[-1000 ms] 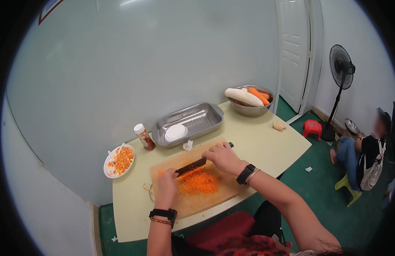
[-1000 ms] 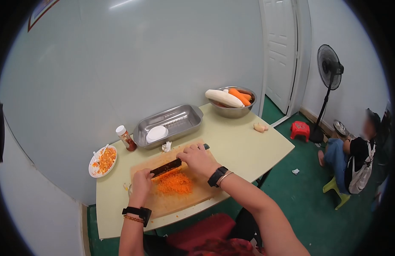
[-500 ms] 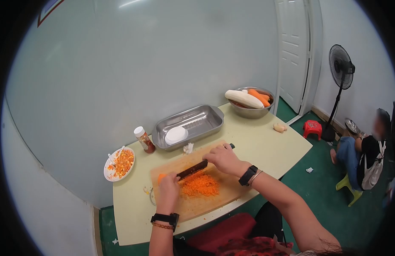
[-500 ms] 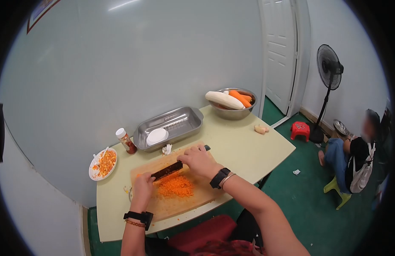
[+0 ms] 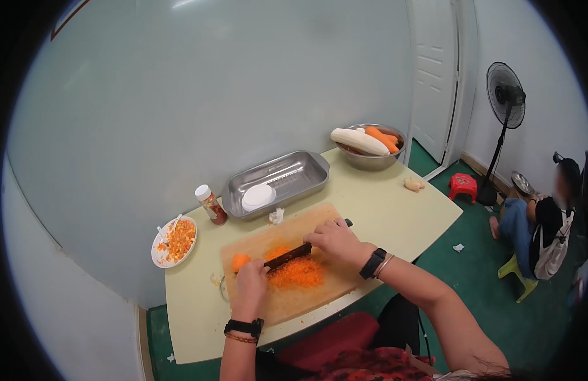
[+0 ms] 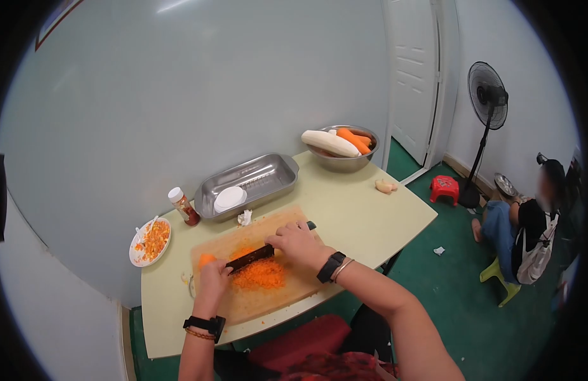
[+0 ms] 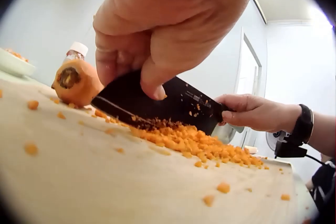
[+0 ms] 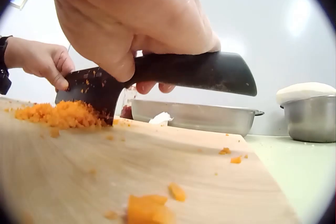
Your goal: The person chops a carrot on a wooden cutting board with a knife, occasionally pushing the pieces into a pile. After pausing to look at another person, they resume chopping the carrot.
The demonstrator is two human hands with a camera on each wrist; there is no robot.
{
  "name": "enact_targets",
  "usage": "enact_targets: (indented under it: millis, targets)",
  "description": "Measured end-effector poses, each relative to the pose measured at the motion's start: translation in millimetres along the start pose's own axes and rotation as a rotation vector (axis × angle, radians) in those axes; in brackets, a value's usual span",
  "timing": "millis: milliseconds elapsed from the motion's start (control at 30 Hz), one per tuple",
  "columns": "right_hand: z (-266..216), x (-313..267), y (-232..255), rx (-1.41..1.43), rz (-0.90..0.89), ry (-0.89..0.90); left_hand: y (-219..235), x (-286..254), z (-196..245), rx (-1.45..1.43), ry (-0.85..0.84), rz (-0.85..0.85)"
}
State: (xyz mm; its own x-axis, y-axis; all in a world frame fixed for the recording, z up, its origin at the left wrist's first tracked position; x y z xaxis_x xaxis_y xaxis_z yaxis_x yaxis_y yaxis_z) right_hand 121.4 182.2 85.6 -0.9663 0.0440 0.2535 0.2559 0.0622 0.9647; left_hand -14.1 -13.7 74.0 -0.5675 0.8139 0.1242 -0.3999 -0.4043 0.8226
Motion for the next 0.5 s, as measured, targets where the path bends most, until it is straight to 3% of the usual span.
enact_targets:
  millis: [100,200,300,500]
  targets:
    - [-2,-4,14,0.033,0.056,0.022,10,-5,15,0.082,0.018,0.008]
    - [-4,-9,10,-0.02,-0.019,0.014,6,-14,17,-0.069,-0.008,0.023]
    - [-4,-13,4,0.016,0.0,0.017,2,-10,12,0.045,-0.027,-0.011]
    - [-10,-18,11,-0.002,-0.018,0.012,4,-20,18,-0.056,-0.014,0.005]
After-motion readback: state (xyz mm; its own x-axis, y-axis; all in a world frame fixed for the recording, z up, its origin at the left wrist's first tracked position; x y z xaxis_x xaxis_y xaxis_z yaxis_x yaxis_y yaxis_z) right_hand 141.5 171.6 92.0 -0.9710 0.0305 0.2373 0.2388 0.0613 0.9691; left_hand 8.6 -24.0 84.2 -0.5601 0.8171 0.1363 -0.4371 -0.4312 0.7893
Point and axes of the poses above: each hand's wrist, its own x-axis towards the middle knuckle, its own y-axis out of the back of the hand, z = x × y, the point moved 6 cm from there along x, towards the middle knuckle, and after that the axes turned 15 degrees about -z, right-handed, at the moved point
